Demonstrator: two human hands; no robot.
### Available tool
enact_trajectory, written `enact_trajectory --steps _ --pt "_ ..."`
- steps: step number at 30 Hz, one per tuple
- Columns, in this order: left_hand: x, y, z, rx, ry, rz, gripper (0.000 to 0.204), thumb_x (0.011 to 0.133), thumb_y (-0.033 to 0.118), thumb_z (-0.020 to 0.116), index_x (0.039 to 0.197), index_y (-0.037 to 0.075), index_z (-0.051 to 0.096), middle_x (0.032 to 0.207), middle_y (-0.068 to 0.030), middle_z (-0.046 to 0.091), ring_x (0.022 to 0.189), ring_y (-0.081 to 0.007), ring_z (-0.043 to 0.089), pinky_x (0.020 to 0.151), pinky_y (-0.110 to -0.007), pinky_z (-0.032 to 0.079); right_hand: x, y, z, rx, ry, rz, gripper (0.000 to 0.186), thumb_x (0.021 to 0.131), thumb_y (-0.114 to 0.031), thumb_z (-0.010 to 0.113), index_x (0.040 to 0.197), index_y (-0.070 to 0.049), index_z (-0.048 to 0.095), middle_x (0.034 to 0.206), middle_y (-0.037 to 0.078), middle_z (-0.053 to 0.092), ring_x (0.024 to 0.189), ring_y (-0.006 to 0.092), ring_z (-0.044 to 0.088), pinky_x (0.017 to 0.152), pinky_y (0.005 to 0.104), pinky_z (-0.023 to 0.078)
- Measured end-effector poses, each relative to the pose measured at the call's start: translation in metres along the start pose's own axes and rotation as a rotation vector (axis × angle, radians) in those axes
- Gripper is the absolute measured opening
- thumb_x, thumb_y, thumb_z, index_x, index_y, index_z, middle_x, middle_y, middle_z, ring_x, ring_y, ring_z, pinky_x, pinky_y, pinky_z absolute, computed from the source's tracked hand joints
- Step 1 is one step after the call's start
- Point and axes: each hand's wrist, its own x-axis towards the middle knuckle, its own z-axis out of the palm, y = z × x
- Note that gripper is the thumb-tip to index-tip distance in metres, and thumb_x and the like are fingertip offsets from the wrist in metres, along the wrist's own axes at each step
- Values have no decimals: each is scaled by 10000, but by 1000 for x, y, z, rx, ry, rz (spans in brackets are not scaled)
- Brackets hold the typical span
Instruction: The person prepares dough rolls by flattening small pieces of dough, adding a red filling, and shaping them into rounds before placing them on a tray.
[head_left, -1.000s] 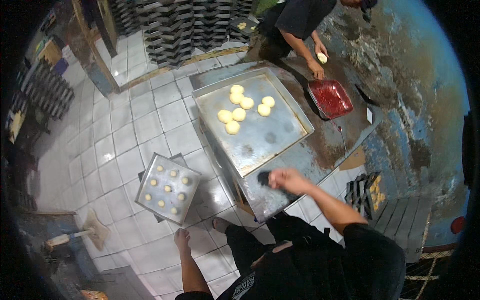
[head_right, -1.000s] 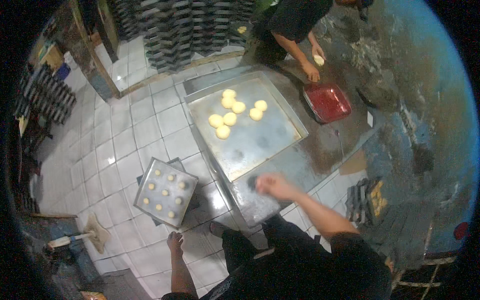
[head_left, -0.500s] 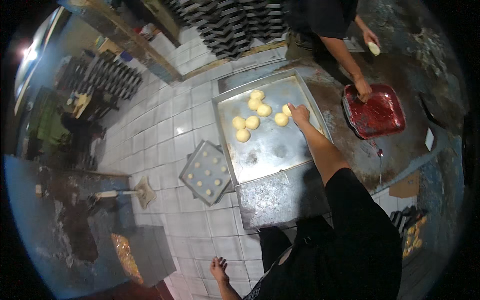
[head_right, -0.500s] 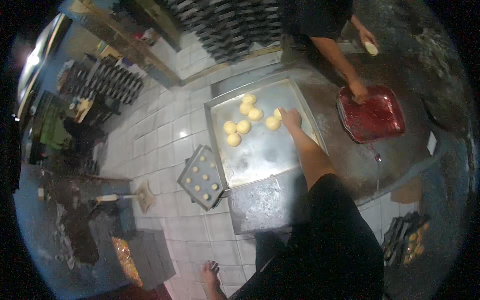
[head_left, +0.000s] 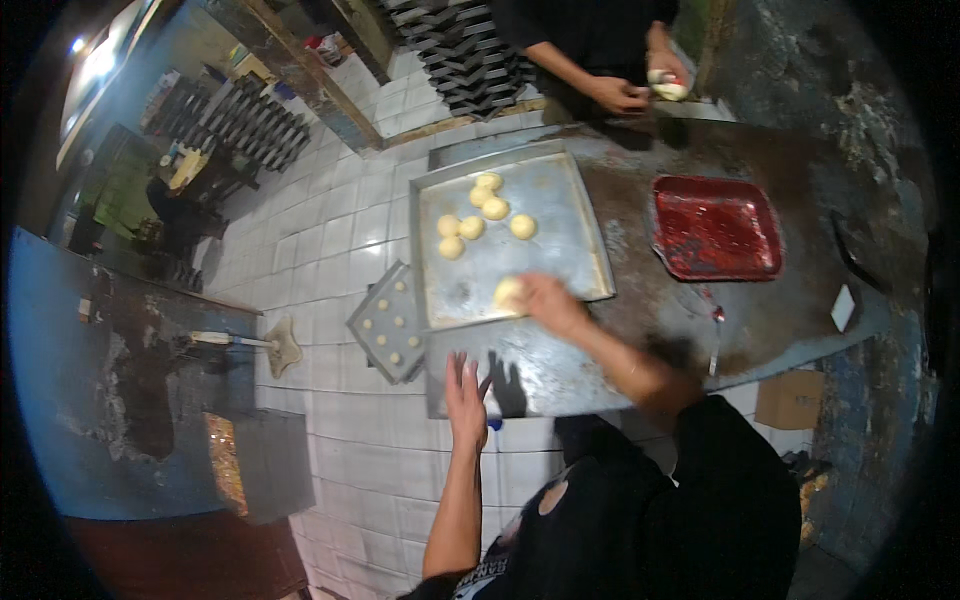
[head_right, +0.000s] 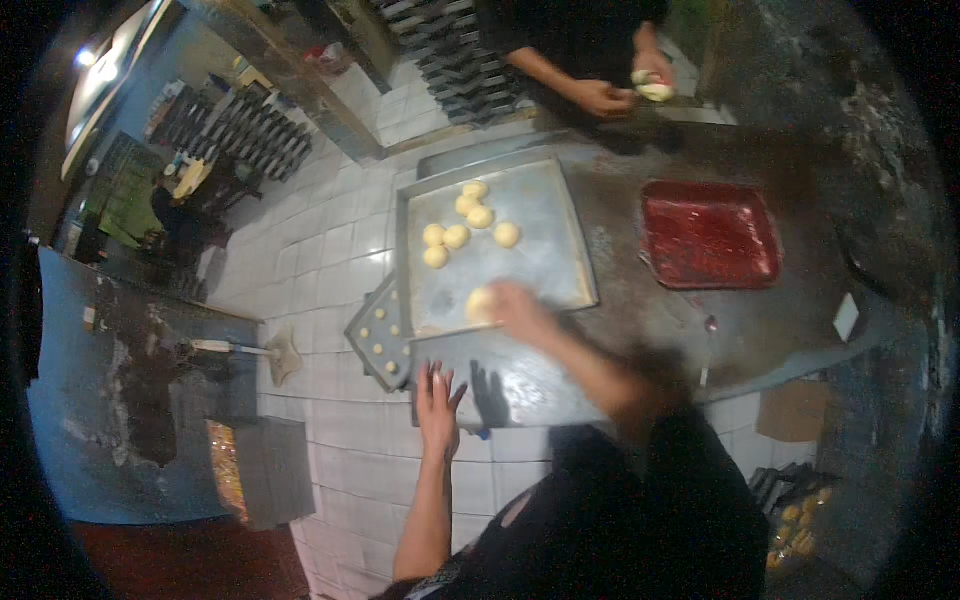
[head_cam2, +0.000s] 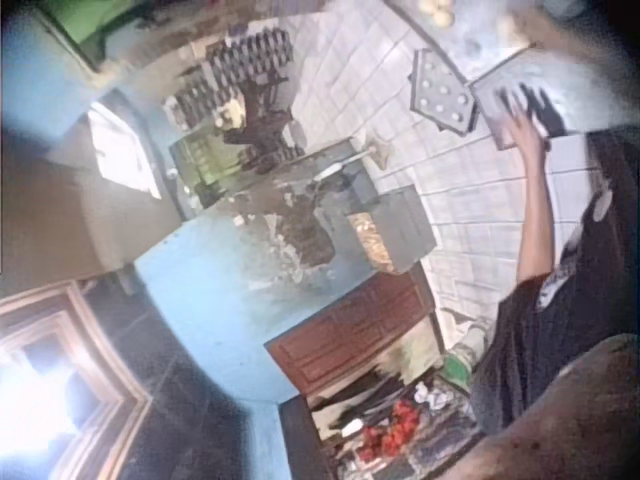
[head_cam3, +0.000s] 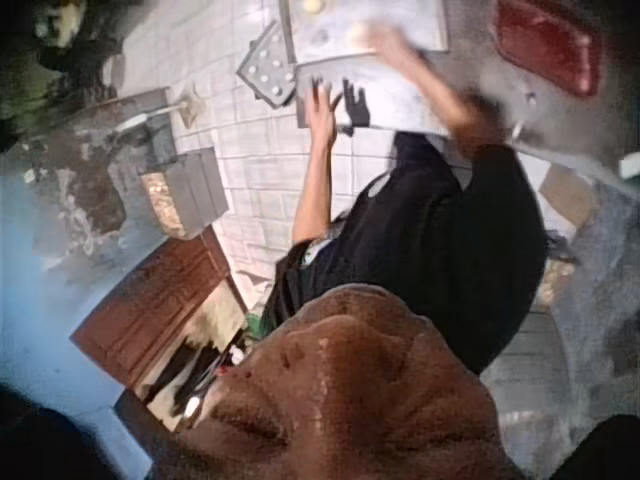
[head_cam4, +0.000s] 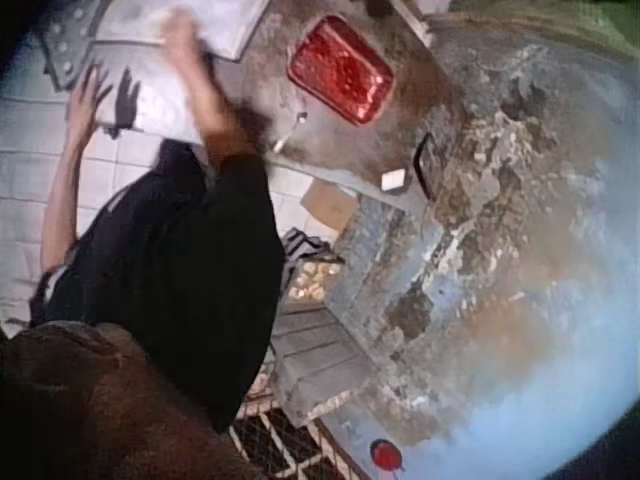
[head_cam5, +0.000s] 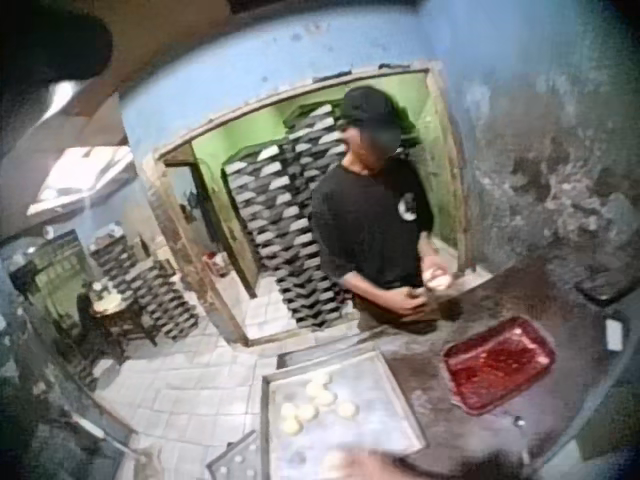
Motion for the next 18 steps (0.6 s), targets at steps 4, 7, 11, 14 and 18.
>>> enact_trajectory --steps 4,7,11,14,18 --pt "-33 1 81 -259 39 -109 332 1094 303 422 1031 22 588 972 -76 603 896 -164 595 744 -338 486 -142 -91 -16 3 71 -219 296 865 -189 741 1089 -2 692 1008 126 627 858 282 631 755 367 509" --pt "-73 -23 99 -61 4 -42 341 1095 312 410 1016 29 582 940 -75 594 818 -162 564 707 -354 469 -201 -83 -33 54 163 -140 343 856 -193 750 1138 -11 684 1034 142 648 867 299 648 761 364 509" --pt "-125 -34 147 15 -9 -29 376 1097 345 405 942 40 562 865 -58 562 774 -152 525 685 -353 450 -257 -52 -68 136 98 194 305 918 -155 722 1173 7 681 1076 116 710 943 206 678 813 310 517" --pt "-143 -45 161 -62 -17 -53 420 1091 413 426 954 41 563 871 -47 566 795 -154 541 704 -336 448 -286 -64 -93 506 54 377 291 972 -110 679 1223 33 653 1081 75 725 1021 127 654 884 267 512" --pt "-180 -60 183 -328 -93 -183 450 1057 469 501 1221 63 604 1079 -69 630 923 -172 604 802 -336 506 -317 -66 -140 552 111 262 365 957 -123 688 1293 1 620 1071 106 735 966 142 678 843 282 527"
